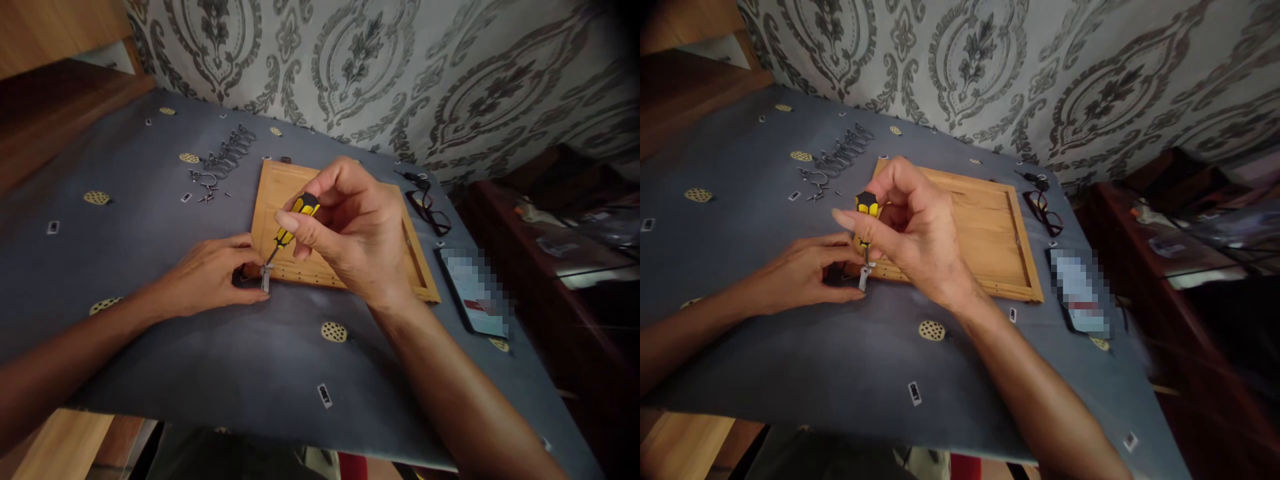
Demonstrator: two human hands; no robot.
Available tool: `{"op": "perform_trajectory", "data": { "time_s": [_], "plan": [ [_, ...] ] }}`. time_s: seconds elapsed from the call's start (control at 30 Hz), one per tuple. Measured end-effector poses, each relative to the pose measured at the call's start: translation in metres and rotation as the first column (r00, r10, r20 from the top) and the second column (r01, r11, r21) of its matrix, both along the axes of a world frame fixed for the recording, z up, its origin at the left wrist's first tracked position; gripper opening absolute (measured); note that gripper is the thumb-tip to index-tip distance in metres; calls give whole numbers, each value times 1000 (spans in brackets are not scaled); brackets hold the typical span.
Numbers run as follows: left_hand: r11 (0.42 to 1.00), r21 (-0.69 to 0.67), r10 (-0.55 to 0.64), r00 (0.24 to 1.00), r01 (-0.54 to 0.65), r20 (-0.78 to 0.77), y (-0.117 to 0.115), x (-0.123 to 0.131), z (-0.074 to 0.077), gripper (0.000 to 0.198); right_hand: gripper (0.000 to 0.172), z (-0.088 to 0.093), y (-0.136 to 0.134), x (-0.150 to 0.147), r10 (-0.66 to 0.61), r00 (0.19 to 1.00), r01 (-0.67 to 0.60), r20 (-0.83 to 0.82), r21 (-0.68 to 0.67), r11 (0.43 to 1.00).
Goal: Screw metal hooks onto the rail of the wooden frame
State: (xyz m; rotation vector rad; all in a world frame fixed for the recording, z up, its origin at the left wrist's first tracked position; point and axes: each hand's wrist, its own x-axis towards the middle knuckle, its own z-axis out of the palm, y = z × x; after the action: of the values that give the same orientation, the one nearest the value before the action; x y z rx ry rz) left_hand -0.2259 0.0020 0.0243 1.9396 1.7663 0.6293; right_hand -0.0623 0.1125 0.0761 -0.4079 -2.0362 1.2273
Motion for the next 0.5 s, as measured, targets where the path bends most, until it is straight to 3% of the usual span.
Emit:
{"op": "perform_trajectory", "data": {
  "time_s": [0.17, 0.23, 0.33, 0.43, 0.5],
  "plan": [
    [1000, -14, -5, 1000, 5, 0, 0, 1, 3, 26, 24, 12, -7, 1, -196, 968, 211, -157, 81, 974],
    [1000, -23, -5, 1000, 5, -1, 0, 2, 5, 25, 18, 17, -7, 6, -208, 969, 227, -136, 137, 964],
    [999, -34, 9, 1000, -9, -5, 0, 3, 6, 24, 15, 12, -5, 17, -56, 959, -30, 280, 293, 956],
    [999, -37, 21, 1000, -21, -3, 0, 3, 6, 21, 21, -5, -10, 30, -69, 778, -198, 624, 348, 916],
    [999, -32, 21, 1000, -21, 0, 0, 3, 5, 22, 28, -17, -16, 38, -78, 723, -239, 687, 355, 904]
  ]
}}
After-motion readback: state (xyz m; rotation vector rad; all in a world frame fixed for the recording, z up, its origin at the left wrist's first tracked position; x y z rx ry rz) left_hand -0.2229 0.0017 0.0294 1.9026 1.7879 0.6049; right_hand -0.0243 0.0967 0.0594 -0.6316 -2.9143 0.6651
